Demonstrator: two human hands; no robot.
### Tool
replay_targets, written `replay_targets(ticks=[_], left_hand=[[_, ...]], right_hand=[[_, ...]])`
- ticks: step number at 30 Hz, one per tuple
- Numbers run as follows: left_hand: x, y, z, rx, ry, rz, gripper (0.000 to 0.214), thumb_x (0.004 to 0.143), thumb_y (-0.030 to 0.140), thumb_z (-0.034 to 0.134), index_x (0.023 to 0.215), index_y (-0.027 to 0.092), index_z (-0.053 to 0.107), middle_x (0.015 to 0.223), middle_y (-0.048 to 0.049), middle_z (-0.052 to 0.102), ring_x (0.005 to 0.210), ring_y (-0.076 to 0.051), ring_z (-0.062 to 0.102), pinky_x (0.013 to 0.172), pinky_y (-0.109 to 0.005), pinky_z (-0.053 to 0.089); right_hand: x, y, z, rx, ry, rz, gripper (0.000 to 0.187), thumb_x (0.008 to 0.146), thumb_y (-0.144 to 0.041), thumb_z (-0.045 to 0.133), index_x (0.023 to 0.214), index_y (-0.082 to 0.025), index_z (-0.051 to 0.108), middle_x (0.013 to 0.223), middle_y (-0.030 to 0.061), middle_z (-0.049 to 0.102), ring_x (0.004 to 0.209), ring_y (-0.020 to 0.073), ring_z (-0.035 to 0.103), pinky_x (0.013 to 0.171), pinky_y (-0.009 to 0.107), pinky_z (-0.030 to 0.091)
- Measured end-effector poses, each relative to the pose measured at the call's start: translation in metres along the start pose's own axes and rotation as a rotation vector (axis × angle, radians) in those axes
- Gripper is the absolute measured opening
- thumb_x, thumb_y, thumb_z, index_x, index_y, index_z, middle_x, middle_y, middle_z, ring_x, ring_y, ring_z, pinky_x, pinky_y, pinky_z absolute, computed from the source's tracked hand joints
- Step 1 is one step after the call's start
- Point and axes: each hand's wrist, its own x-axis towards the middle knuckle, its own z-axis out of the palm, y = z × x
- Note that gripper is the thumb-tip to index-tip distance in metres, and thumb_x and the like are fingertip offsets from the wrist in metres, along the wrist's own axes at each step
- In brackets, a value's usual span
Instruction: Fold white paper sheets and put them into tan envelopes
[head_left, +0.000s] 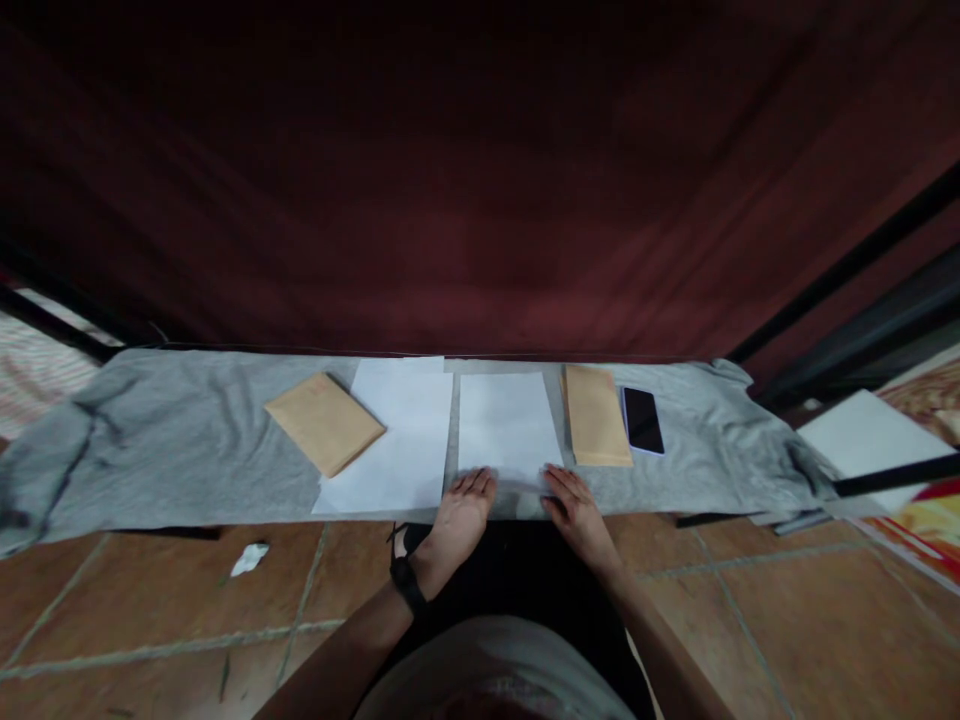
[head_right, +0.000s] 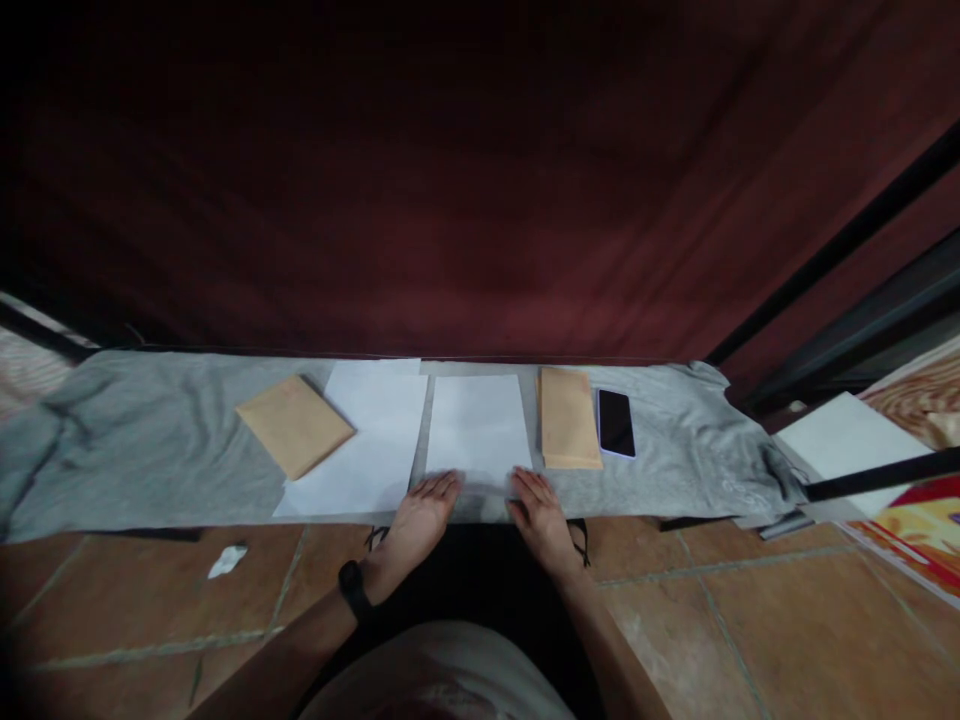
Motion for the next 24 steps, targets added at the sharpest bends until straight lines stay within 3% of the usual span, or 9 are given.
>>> replay_targets(ticks=[6, 12, 16, 19, 22, 24], left_hand=[[-0.028, 0.0, 0.002, -0.107, 0.061, 0.049, 0.047, 0.088, 0.002, 0.045, 0.127, 0.02, 0.064, 0.132, -0.0094, 0.067, 0.122, -0.022, 0.063, 0.106, -0.038, 0.05], [-0.046, -0.036, 0.002, -0.41, 0.15, -0.051, 0.06, 0.08, 0.002, 0.05, 0.134, 0.027, 0.059, 0.138, -0.003, 0.063, 0.126, -0.019, 0.06, 0.112, -0.04, 0.047], [-0.046, -0.054, 0.006, -0.654, 0.15, -0.081, 0.051, 0.078, 0.003, 0.053, 0.12, 0.028, 0.069, 0.132, -0.0016, 0.068, 0.122, -0.018, 0.063, 0.11, -0.038, 0.049], [-0.046, -0.057, 0.013, -0.71, 0.152, -0.071, 0.037, 0.082, 0.007, 0.053, 0.104, 0.027, 0.075, 0.124, -0.0018, 0.072, 0.116, -0.018, 0.067, 0.106, -0.037, 0.053], [-0.046, -0.055, 0.016, -0.693, 0.143, -0.049, 0.042, 0.082, 0.005, 0.049, 0.107, 0.027, 0.074, 0.12, -0.0002, 0.073, 0.112, -0.016, 0.068, 0.103, -0.034, 0.054], [-0.047, -0.052, 0.013, -0.641, 0.122, -0.034, 0.049, 0.079, 0.001, 0.046, 0.11, 0.027, 0.073, 0.121, 0.0002, 0.073, 0.112, -0.015, 0.068, 0.103, -0.032, 0.054]], right_hand=[[-0.009, 0.006, -0.016, 0.193, 0.02, 0.045, 0.041, 0.091, -0.011, 0.049, 0.122, -0.028, 0.071, 0.13, 0.0052, 0.068, 0.126, 0.0235, 0.06, 0.111, 0.05, 0.046], [-0.027, -0.005, -0.036, 0.347, -0.103, 0.074, 0.033, 0.098, -0.023, 0.051, 0.124, -0.034, 0.07, 0.124, 0.0015, 0.072, 0.119, 0.022, 0.065, 0.105, 0.043, 0.053], [-0.03, -0.013, -0.042, 0.417, -0.17, 0.072, 0.03, 0.097, -0.025, 0.055, 0.121, -0.035, 0.071, 0.123, 0.0006, 0.072, 0.114, 0.0211, 0.068, 0.1, 0.039, 0.055], [-0.028, -0.015, -0.042, 0.398, -0.173, 0.08, 0.042, 0.091, -0.016, 0.058, 0.129, -0.034, 0.066, 0.131, 0.0021, 0.068, 0.121, 0.0209, 0.063, 0.105, 0.041, 0.052], [-0.025, -0.014, -0.042, 0.323, -0.16, 0.079, 0.059, 0.082, -0.005, 0.054, 0.134, -0.031, 0.063, 0.138, 0.0045, 0.063, 0.13, 0.0221, 0.056, 0.111, 0.046, 0.046], [-0.023, -0.012, -0.041, 0.292, -0.168, 0.069, 0.059, 0.081, -0.002, 0.05, 0.129, -0.031, 0.067, 0.134, 0.0047, 0.066, 0.128, 0.0226, 0.057, 0.111, 0.048, 0.045]])
